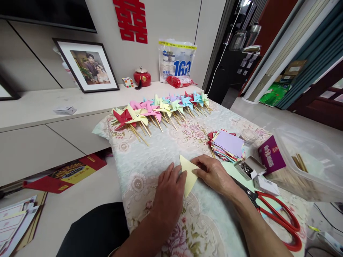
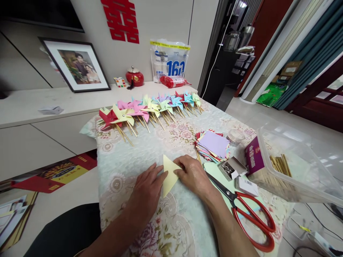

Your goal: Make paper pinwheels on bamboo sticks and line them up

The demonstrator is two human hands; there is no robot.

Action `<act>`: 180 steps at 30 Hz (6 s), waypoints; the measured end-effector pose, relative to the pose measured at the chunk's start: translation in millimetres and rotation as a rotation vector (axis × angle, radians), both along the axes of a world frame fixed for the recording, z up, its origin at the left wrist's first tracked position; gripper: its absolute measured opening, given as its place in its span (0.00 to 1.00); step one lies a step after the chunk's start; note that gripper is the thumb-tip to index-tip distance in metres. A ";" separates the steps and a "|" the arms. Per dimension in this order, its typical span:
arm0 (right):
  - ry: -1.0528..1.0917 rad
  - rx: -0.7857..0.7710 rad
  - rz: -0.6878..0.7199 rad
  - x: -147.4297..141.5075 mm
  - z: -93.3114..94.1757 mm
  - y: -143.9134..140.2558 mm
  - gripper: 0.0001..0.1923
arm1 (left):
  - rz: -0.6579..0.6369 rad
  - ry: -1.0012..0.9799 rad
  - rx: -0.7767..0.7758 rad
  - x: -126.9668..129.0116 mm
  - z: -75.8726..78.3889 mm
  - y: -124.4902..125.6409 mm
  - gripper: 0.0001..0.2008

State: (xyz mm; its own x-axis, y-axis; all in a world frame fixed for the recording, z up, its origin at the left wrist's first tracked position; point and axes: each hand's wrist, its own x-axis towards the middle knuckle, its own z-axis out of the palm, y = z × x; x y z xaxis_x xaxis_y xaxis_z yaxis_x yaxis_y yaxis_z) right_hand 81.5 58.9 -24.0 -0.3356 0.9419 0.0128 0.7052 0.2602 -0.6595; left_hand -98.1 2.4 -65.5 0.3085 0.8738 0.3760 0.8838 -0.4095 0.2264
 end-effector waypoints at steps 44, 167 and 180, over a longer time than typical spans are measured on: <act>-0.169 0.072 -0.187 -10.7 -11.7 2.3 0.03 | -0.018 0.152 -0.211 0.6 6.1 -0.3 0.27; 0.010 -0.033 0.266 12.2 -0.8 7.4 0.09 | -0.098 -0.240 -0.451 -18.0 29.5 40.7 0.10; 0.020 0.034 0.102 -2.5 -6.8 6.9 0.13 | -0.093 -0.244 -0.409 -15.6 26.5 48.5 0.09</act>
